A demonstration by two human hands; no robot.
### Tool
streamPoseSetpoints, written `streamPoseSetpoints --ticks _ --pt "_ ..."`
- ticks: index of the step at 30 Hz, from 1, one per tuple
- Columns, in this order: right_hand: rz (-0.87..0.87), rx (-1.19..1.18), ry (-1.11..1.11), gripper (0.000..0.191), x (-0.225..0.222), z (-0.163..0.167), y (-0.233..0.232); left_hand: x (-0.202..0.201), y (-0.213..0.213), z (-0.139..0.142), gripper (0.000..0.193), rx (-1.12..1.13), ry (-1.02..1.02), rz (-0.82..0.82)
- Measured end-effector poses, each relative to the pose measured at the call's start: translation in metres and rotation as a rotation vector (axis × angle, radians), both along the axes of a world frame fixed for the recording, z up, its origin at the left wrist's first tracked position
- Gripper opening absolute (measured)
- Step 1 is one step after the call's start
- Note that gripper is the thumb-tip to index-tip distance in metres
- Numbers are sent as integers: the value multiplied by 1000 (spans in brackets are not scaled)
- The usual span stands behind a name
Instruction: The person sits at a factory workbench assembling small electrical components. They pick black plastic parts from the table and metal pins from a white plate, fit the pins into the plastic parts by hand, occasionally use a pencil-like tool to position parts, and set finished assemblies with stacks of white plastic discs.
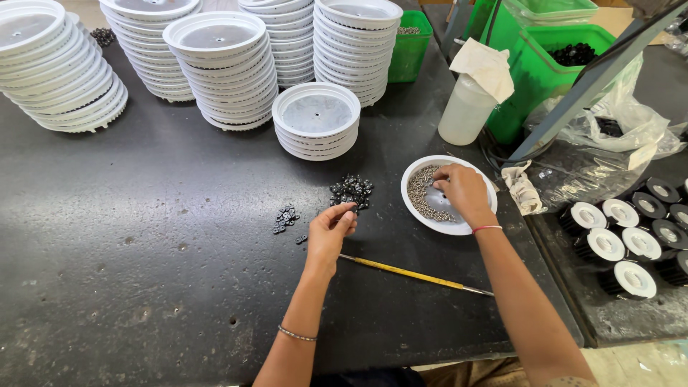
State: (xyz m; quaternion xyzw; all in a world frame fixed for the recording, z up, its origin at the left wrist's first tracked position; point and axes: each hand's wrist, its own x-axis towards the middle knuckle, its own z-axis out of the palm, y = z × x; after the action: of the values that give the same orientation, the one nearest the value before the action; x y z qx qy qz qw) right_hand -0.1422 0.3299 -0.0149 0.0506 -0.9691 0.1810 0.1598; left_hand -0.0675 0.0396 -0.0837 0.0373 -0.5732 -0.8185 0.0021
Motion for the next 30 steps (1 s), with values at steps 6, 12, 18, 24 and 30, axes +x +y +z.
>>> streamPoseSetpoints --ticks 6,12,18,24,30 --pt "32 44 66 13 0 -4 -3 1 1 4 25 -34 7 10" --pt "6 88 81 13 -3 -11 -4 2 2 5 25 -62 3 21" --pt "42 -55 130 12 3 5 -23 2 5 9 23 -67 34 96" --pt "353 -314 161 15 39 20 -89 1 9 21 20 -172 66 180" --pt "455 -329 82 15 67 22 -116 -1 9 27 17 -229 55 202"
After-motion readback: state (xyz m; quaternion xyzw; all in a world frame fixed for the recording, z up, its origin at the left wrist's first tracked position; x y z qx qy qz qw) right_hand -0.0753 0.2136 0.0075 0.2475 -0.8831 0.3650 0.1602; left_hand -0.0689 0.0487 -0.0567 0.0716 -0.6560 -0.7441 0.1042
